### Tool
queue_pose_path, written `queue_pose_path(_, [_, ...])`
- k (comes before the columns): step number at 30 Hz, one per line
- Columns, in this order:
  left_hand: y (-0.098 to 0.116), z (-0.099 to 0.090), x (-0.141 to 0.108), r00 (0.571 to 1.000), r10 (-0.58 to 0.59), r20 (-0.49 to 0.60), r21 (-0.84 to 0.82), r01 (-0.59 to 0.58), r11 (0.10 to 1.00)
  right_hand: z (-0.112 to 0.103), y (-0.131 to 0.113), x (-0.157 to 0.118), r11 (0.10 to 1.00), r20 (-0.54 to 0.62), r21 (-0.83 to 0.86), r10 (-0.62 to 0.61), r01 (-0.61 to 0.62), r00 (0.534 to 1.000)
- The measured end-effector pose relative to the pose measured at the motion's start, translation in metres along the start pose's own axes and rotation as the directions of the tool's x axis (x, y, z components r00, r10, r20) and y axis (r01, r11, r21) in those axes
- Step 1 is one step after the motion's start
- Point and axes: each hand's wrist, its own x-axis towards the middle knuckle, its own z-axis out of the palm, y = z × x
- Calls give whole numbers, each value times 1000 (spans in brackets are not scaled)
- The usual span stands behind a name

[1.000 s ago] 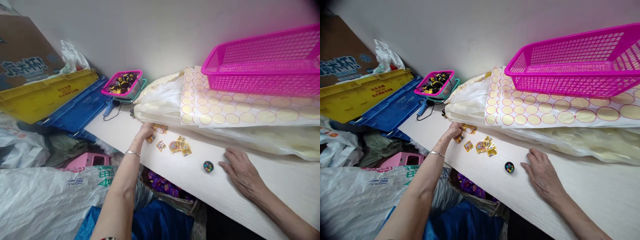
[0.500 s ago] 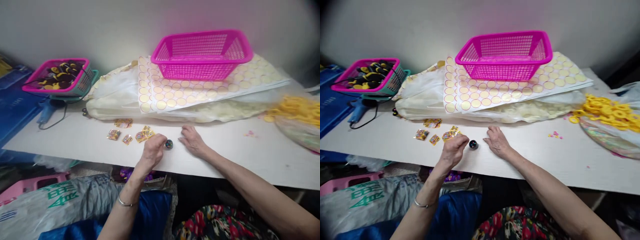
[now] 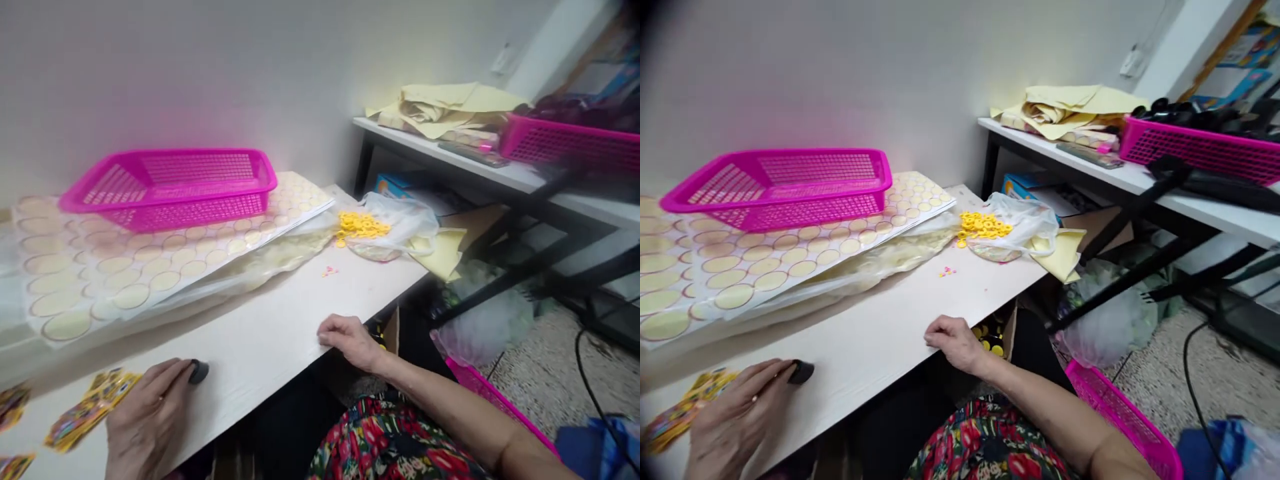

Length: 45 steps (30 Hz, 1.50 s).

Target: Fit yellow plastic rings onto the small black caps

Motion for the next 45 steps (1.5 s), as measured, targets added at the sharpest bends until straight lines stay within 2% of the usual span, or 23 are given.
queue_pose_path(3, [14,-2,-1,990,-126,-62,-120,117,986,-28,7,-25,989,-163,125,95,-75,982])
queue_pose_path(6, [18,-2,-1,973,-218,-83,-155,203,967,-48,13,-35,986,-283,157,102,-59,954])
queue_pose_path(11, [6,12,7,974,-222,-44,-14,222,975,-76,27,-45,985,-397,172,84,-16,914])
queue_pose_path(13, [3,19,12,970,-236,-66,15,237,971,-88,31,-50,988,-427,152,80,-16,901])
queue_pose_path(15, [3,24,16,966,-237,-102,27,241,970,-103,28,-48,998,-430,62,43,-18,902])
queue_pose_path(18, [14,35,19,973,-199,-113,21,203,979,-133,11,-18,964,-353,-260,-153,61,923])
queue_pose_path(20, [28,48,21,984,-158,-83,-8,158,987,-152,-8,21,844,-296,-519,-326,136,898])
queue_pose_path(21, [38,56,22,989,-133,-65,-29,131,991,-160,-17,44,774,-295,-621,-375,122,879])
queue_pose_path(23, [61,77,23,996,-79,-39,-91,75,993,-170,-33,91,651,-353,-759,-384,-21,853])
queue_pose_path(25, [89,100,24,999,-19,-26,-159,14,987,-173,-44,132,544,-375,-827,-348,-141,859])
queue_pose_path(29, [142,144,22,993,119,19,-288,-108,951,-169,-44,182,413,-380,-874,-254,-255,890])
queue_pose_path(31, [161,162,20,984,180,-1,-324,-171,931,-168,-38,193,374,-367,-886,-206,-274,907])
queue_pose_path(33, [173,175,18,979,205,21,-380,-182,907,-171,-32,199,351,-346,-898,-195,-264,918])
queue_pose_path(38, [195,193,15,976,136,168,-508,-33,861,-181,-23,203,362,-331,-900,-207,-242,921])
queue_pose_path(41, [200,202,19,982,100,157,-573,8,819,-183,-24,204,361,-311,-904,-192,-227,931])
queue_pose_path(45, [196,213,24,977,112,184,-611,24,792,-183,-29,205,329,-290,-918,-170,-223,942])
